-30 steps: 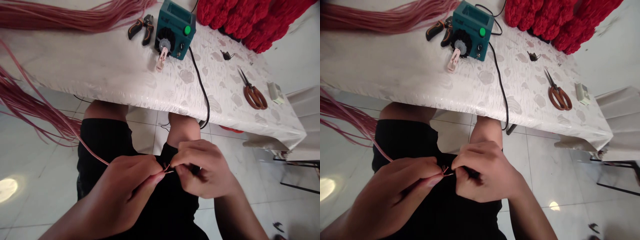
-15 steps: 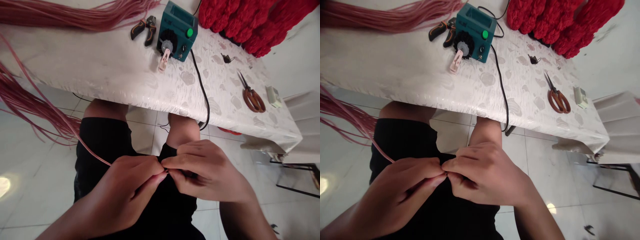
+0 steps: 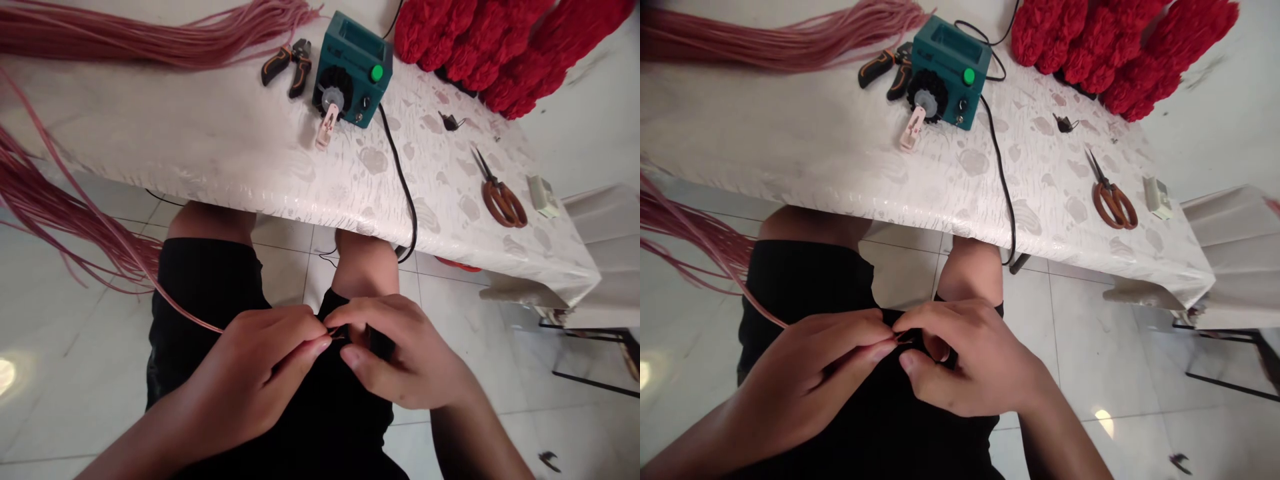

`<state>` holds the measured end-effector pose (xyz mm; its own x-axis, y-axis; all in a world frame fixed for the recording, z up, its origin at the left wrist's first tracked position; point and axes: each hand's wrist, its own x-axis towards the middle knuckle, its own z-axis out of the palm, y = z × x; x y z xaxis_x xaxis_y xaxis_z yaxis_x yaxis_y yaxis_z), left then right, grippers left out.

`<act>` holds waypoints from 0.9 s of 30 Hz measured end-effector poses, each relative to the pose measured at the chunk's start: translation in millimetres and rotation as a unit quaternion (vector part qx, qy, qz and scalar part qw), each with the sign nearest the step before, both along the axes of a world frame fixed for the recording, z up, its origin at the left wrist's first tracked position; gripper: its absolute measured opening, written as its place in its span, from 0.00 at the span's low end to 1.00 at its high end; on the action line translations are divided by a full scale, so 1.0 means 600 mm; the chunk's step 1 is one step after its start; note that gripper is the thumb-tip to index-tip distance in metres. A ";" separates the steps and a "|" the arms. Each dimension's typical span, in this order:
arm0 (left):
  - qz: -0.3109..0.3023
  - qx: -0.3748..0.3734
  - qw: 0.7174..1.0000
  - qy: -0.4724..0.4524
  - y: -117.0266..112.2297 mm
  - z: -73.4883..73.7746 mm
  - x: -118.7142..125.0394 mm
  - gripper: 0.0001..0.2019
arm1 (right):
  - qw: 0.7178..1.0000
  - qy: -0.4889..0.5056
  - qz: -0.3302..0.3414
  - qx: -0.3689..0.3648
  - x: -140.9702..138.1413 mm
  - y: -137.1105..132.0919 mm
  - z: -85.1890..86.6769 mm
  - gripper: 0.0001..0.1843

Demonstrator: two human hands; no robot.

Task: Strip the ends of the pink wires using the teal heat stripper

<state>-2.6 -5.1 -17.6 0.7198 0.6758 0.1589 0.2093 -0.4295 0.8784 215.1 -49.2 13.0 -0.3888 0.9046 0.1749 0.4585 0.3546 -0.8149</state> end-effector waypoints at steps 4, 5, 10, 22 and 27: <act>-0.008 0.007 1.000 0.002 0.001 0.003 0.000 0.11 | 1.000 -0.003 -0.017 0.013 -0.004 -0.003 -0.007 0.08; -0.012 0.009 1.000 0.007 0.002 0.004 -0.001 0.12 | 1.000 -0.010 -0.014 0.016 -0.004 -0.003 -0.006 0.06; -0.050 0.008 0.996 0.074 0.010 0.012 -0.002 0.11 | 0.997 -0.071 0.023 0.004 -0.001 -0.003 0.005 0.05; -0.194 0.029 0.968 0.158 0.020 0.015 -0.009 0.10 | 0.968 -0.215 0.084 -0.096 -0.009 0.001 0.023 0.06; -0.212 0.051 0.962 0.163 0.024 0.022 -0.003 0.11 | 0.956 -0.232 0.126 -0.127 -0.007 0.001 0.017 0.10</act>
